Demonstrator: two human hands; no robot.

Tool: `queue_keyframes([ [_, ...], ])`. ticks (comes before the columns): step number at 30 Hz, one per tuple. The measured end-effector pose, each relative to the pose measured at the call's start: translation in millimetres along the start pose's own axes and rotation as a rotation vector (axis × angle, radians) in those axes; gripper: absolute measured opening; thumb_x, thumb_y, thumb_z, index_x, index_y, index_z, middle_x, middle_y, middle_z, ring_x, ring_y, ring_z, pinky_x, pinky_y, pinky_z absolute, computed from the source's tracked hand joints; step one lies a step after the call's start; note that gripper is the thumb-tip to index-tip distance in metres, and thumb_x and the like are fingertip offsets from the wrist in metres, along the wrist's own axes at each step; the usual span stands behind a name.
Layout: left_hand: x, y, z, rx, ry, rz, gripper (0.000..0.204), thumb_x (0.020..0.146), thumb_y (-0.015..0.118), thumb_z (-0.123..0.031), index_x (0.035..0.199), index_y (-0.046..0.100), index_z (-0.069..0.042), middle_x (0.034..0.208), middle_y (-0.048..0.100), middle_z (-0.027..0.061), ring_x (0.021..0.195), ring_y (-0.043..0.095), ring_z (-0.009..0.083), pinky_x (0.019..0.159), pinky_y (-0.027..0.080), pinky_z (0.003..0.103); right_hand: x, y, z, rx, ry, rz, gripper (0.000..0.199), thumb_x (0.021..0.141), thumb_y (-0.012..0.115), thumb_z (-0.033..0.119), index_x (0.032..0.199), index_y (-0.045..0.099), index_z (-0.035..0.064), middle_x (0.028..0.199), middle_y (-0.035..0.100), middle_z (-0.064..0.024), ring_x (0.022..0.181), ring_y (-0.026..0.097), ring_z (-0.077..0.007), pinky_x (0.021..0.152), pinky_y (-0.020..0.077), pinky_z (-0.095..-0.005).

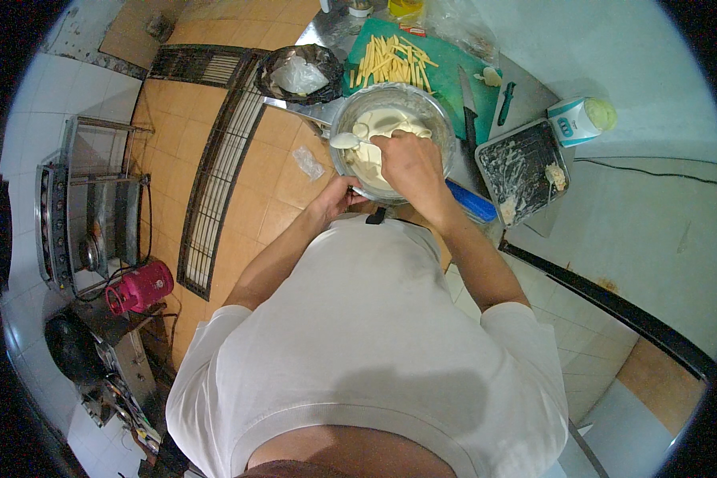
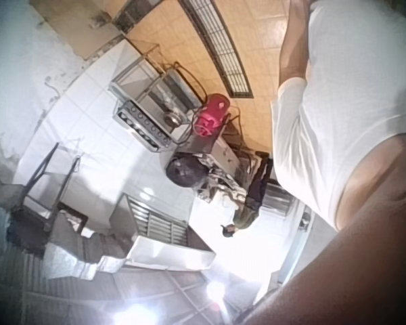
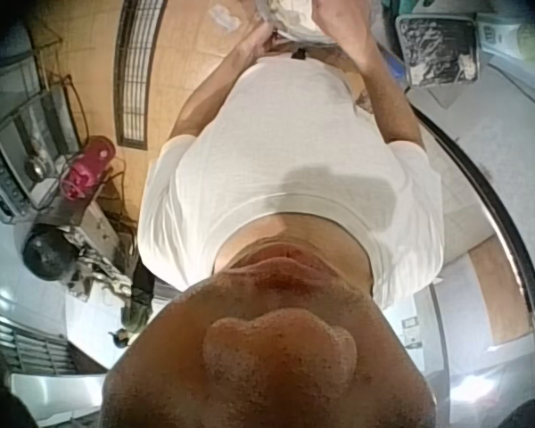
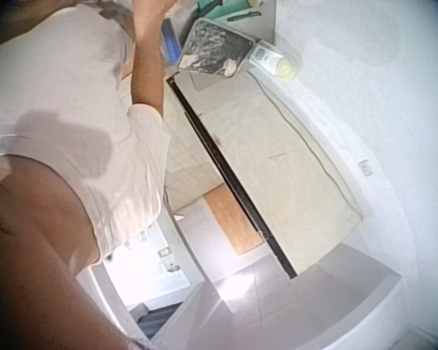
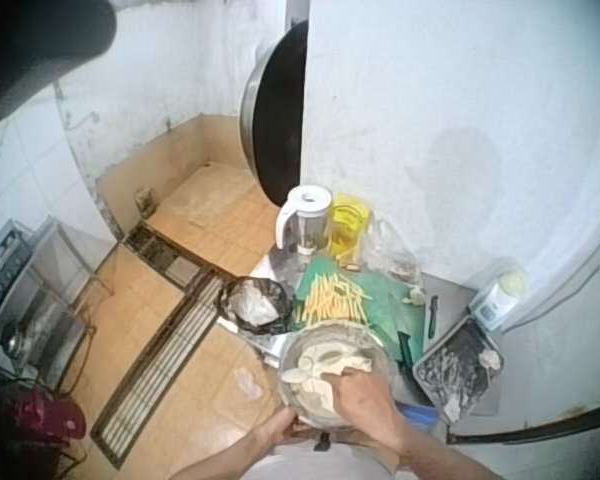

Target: The person mixes sliced food ingredients in batter inside a metal bowl using a spoon.

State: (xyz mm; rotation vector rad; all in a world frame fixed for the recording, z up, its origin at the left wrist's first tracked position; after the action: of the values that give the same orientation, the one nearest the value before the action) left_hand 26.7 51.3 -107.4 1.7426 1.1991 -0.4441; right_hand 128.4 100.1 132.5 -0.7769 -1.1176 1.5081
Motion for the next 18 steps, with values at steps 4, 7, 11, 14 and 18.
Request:
queue_keyframes([
  [4,3.9,-2.6,3.8,-0.021,0.003,0.017,0.043,0.076,0.048,-0.004,0.119,0.043,-0.002,0.110,0.054,0.0101,0.099,0.056,0.0209,0.082,0.051,0.032,1.0,1.8,2.2,-0.018,-0.003,0.009,0.025,0.075,0.052,0.008,0.094,0.068,0.0121,0.074,0.063,-0.0159,0.064,0.061,-0.0327,0.057,0.0495,-0.0414],
  [7,6.0,-3.1,6.1,-0.022,-0.007,0.030,0.044,0.076,0.048,-0.004,0.120,0.042,-0.003,0.111,0.054,0.0091,0.100,0.056,0.0206,0.083,0.050,0.032,1.1,1.0,4.7,-0.021,-0.007,0.010,0.025,0.075,0.051,0.008,0.093,0.068,0.0109,0.074,0.063,-0.0170,0.063,0.063,-0.0321,0.058,0.0506,-0.0414],
  [11,6.1,-3.7,5.4,-0.021,0.000,0.020,0.045,0.076,0.049,-0.004,0.120,0.042,-0.004,0.112,0.054,0.0090,0.099,0.056,0.0205,0.084,0.050,0.032,1.2,0.3,5.5,-0.027,-0.017,0.000,0.027,0.073,0.052,0.006,0.095,0.068,0.0110,0.075,0.062,-0.0165,0.064,0.062,-0.0319,0.057,0.0506,-0.0410],
  [14,6.0,-4.2,4.4,-0.011,-0.001,0.024,0.045,0.075,0.049,-0.004,0.120,0.042,-0.005,0.110,0.054,0.0088,0.096,0.057,0.0193,0.080,0.051,0.031,1.4,0.0,6.7,-0.045,-0.026,-0.002,0.029,0.072,0.053,0.006,0.097,0.067,0.0115,0.074,0.062,-0.0159,0.064,0.062,-0.0315,0.057,0.0507,-0.0407],
  [18,0.9,0.0,0.7,-0.010,0.006,0.032,0.045,0.074,0.050,-0.004,0.118,0.043,-0.005,0.106,0.056,0.0083,0.091,0.059,0.0180,0.077,0.052,0.030,1.7,1.7,5.7,-0.056,-0.025,0.008,0.031,0.071,0.053,0.006,0.098,0.067,0.0116,0.074,0.062,-0.0158,0.064,0.062,-0.0313,0.057,0.0506,-0.0406],
])
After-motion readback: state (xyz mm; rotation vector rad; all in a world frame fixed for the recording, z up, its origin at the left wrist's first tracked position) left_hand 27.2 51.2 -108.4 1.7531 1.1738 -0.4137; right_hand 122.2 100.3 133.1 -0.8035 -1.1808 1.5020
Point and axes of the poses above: each hand's wrist, its own x-axis towards the middle knuckle, its own y-axis out of the palm, z = x × y, the point moved 9 cm from there along x, towards the middle knuckle
